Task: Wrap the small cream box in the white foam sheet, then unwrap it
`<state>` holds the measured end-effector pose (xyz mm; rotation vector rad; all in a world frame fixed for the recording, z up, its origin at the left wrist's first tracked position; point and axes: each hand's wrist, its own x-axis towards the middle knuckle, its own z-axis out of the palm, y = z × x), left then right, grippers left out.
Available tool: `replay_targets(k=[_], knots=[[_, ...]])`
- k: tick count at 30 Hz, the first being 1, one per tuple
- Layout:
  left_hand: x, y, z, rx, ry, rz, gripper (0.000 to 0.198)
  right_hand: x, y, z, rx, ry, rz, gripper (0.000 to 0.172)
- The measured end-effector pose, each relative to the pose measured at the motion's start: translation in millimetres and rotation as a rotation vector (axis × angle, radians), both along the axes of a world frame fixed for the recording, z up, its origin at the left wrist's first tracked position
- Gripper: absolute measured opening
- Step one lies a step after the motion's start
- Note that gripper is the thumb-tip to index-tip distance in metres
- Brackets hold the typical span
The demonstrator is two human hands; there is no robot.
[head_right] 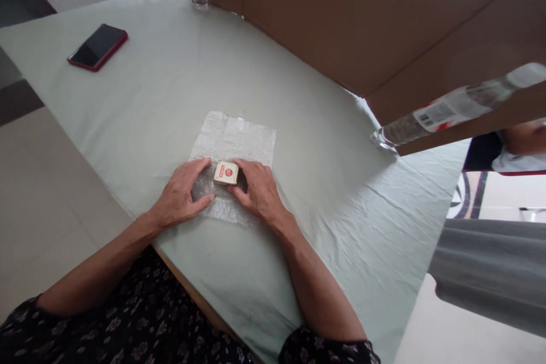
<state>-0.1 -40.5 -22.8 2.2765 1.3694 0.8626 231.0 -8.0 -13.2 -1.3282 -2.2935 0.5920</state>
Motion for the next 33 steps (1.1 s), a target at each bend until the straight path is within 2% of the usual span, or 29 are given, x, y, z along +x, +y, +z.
replay_targets(k=[8,16,27,33], knots=[[1,0,1.0,-0.030,-0.015,0.014,0.067,-3,-1,-0.4,-0.001,0.034,-0.015,0.046],[0,0,0.9,-0.030,0.006,0.008,0.067,-4,-3,-6.7,0.023,0.010,-0.044,0.051],[0,0,-0.8,0.007,-0.001,0.000,0.066,-5,-3,-6.0,0.041,0.005,-0.036,0.051],[-9,-10,12.8,0.029,-0.031,-0.024,0.062,-4,-2,-3.7,0.020,0.005,-0.029,0.053]])
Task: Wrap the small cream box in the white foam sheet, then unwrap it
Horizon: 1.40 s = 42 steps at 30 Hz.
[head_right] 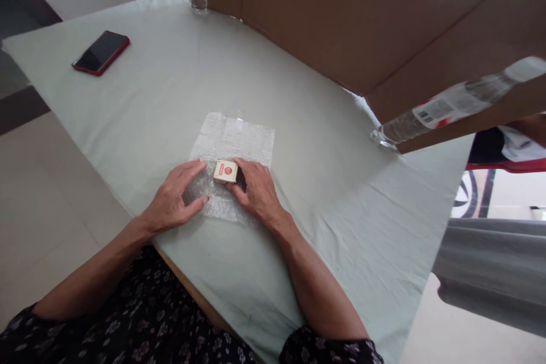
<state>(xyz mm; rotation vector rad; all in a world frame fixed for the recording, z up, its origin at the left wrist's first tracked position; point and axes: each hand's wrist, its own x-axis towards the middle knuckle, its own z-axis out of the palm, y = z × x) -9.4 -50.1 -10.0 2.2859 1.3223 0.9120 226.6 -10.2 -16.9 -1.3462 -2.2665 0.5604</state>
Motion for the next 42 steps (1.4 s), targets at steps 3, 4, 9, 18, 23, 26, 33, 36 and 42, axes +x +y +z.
replay_targets(k=[3,4,9,18,23,26,33,36,42], knots=[[-10,-13,11.1,0.011,0.102,-0.082,0.051,1,0,0.7,-0.004,0.003,0.006,0.054],[-13,-18,13.9,-0.004,0.161,-0.116,0.047,1,0,0.7,-0.003,0.006,0.007,0.055],[-17,-28,17.0,0.028,0.348,-0.162,0.040,1,-1,0.5,-0.001,0.032,0.005,0.054],[7,-18,9.7,0.168,0.289,-0.151,0.018,0,-1,-1.6,0.013,0.064,-0.016,0.053],[11,-15,11.8,0.207,0.145,-0.080,0.015,6,2,-0.8,-0.018,0.112,0.042,0.057],[12,-11,15.9,0.174,0.052,-0.037,0.013,17,2,19.9,-0.092,0.184,0.078,0.058],[18,11,29.1,-0.023,-0.070,0.047,0.007,23,-15,65.7,-0.027,0.063,0.173,0.062],[21,22,33.3,-0.105,-0.088,0.073,0.006,11,-18,52.0,0.075,0.043,0.065,0.028],[19,34,32.7,-0.200,-0.112,0.028,0.011,3,-6,27.0,-0.019,0.289,-0.056,0.005]])
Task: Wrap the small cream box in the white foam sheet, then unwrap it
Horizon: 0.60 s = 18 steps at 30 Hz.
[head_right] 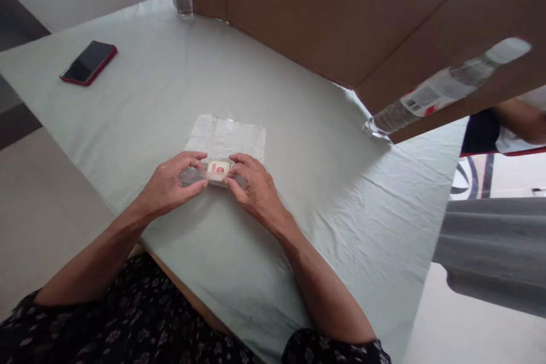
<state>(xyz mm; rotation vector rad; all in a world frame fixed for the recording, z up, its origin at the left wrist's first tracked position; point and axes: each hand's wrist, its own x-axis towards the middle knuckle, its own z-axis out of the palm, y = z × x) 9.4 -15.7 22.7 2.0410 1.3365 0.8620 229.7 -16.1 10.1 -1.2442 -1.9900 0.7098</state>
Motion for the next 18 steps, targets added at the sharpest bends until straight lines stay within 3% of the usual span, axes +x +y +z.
replay_targets(k=[7,18], knots=[[9,7,-6.4,-0.161,-0.205,0.047,0.012,-4,7,-9.7,-0.165,0.289,-0.037,0.014],[13,4,-7.3,-0.229,-0.308,0.089,0.018,-12,-1,-9.9,-0.186,0.338,-0.130,0.020]])
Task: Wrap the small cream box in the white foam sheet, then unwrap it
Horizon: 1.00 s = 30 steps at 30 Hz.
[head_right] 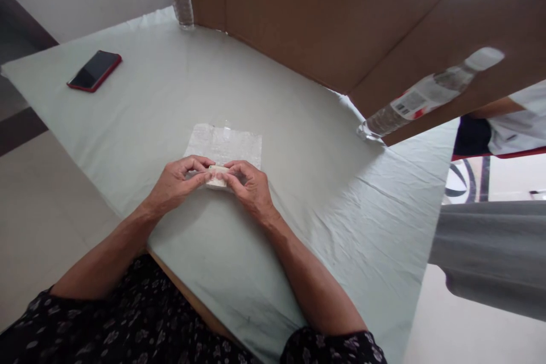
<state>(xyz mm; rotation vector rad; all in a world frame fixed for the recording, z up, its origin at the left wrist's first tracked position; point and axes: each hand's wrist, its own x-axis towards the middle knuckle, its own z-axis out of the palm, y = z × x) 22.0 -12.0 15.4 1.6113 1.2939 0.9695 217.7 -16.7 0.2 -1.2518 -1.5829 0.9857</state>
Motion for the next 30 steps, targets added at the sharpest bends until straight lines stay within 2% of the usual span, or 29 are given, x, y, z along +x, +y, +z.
replay_targets(k=[9,19,25,27,30], knots=[[-3,4,5.7,-0.081,0.020,-0.039,0.013,-1,0,-3.2,-0.092,0.050,0.008,0.016],[-4,6,4.9,-0.135,-0.004,-0.022,0.010,-1,3,-0.4,-0.105,0.049,0.013,0.016],[-4,8,4.0,-0.175,0.010,-0.006,0.012,0,7,-3.3,-0.096,-0.025,0.010,0.016],[-3,8,4.5,-0.192,0.008,-0.007,0.013,3,8,-3.7,-0.037,-0.106,-0.013,0.013],[-2,9,5.5,-0.198,0.009,0.000,0.013,9,5,3.6,0.228,-0.331,-0.121,0.009]])
